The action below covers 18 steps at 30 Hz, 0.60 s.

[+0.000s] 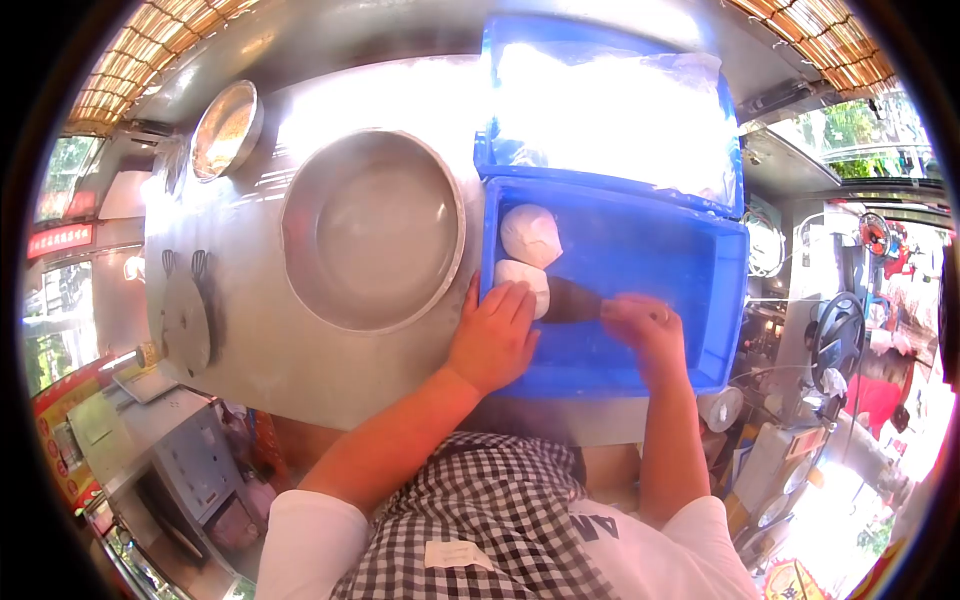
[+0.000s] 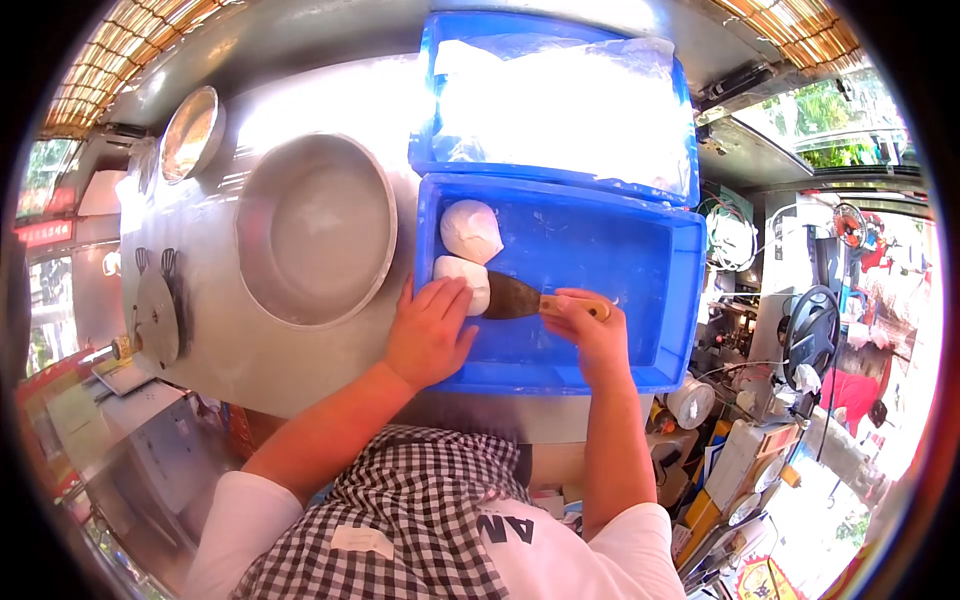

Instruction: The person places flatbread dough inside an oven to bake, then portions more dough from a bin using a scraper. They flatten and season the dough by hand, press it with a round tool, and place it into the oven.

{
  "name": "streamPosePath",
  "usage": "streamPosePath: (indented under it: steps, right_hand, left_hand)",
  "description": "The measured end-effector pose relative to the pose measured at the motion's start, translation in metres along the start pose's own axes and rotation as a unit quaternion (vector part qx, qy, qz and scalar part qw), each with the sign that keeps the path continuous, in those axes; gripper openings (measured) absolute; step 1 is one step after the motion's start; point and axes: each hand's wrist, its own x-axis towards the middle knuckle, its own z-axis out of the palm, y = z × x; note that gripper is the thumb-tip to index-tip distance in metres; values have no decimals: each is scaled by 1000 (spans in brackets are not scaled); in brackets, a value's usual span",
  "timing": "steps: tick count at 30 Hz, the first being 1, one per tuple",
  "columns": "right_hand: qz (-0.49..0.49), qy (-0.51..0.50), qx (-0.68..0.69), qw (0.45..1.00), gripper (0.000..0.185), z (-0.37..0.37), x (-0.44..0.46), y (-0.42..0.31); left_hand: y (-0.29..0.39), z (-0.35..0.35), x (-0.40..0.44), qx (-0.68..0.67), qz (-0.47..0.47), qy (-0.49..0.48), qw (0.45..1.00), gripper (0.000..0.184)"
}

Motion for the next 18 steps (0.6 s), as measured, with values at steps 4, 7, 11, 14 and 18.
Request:
streamPosePath:
  steps: [4,7,11,14,18]
  right_hand:
    - [15,-4,16,1000,41,0,3,1]
    - [44,-41,53,997,42,24,12,29]
    - [65,-68,102,990,42,46,18,37]
    - [42,-59,92,993,41,39,-3,13]
    - [-22,-33,50,998,36,33,-43,-35]
  left_hand:
    - [-3,0,2,-4,0,10,1000,52]
    - [2,-1,0,-17,-5,2,1000,51]
    - [-1,-1,-1,-29,-2,19,999,51]
    - [-1,-8,-7,-51,24,49,997,54]
    - [11,-29,-6,-119,42,128,984,66]
